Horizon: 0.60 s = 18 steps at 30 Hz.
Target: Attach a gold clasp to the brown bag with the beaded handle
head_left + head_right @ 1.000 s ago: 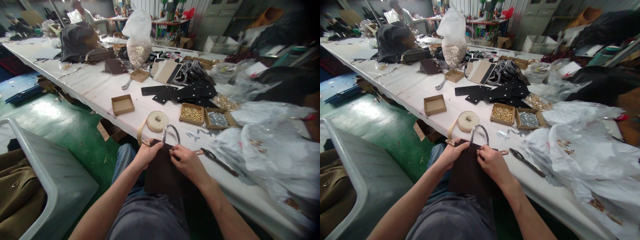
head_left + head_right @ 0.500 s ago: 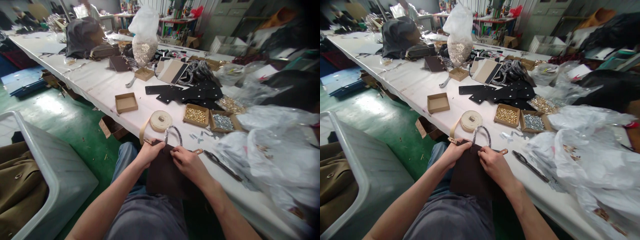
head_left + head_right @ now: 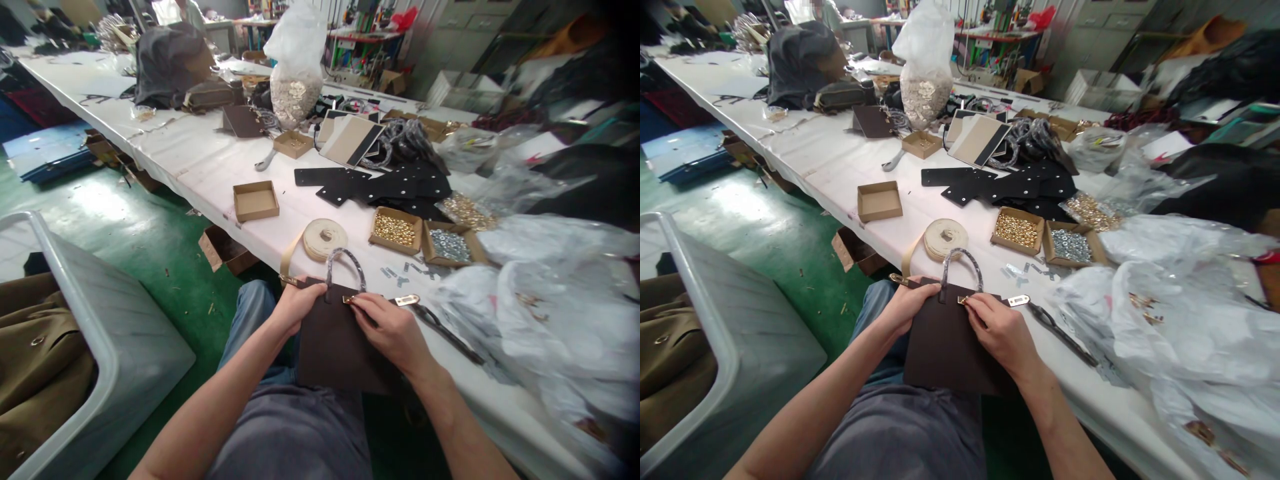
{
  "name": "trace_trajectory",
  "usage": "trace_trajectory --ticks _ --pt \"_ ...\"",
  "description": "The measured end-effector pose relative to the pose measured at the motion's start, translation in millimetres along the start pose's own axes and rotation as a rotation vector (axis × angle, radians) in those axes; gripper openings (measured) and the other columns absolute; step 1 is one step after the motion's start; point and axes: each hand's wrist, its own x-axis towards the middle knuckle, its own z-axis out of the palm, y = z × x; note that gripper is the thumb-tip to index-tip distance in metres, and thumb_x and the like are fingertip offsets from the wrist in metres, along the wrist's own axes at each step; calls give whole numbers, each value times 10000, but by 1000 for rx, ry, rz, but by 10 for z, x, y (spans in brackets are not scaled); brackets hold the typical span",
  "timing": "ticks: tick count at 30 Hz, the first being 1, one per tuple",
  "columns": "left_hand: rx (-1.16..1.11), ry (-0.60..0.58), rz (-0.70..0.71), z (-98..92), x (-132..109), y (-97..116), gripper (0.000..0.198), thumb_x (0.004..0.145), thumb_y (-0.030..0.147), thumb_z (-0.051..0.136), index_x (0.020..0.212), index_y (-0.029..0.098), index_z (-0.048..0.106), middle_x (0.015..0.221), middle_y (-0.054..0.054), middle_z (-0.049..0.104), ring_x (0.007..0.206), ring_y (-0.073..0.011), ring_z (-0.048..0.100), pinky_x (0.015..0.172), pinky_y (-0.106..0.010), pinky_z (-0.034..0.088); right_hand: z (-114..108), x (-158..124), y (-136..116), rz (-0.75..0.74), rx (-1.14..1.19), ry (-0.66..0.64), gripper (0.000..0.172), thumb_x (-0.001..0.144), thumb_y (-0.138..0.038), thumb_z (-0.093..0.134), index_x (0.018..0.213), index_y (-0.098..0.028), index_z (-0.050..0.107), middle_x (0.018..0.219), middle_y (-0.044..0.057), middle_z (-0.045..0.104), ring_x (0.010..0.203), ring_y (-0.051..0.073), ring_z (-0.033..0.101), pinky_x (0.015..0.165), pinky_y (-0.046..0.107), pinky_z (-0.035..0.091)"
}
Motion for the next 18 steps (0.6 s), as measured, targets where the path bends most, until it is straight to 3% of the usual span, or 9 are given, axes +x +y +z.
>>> trace_trajectory --ticks 9,18 --pt "3 -26 -11 -69 59 -115 365 775 418 937 943 120 810 920 -128 777 763 -212 685 670 -280 526 81 -19 194 -106 -11 -75 154 1208 -159 624 1261 -217 756 1326 67 787 1119 242 800 990 377 645" --pt "55 -2 15 -64 61 -97 350 766 407 926 924 124 794 888 -111 756 763 -210 666 674 -289 517 107 31 35 -123 -223 -99 220 1205 -141 591 1039 -183 730 1211 81 790 1047 255 773 800 376 536"
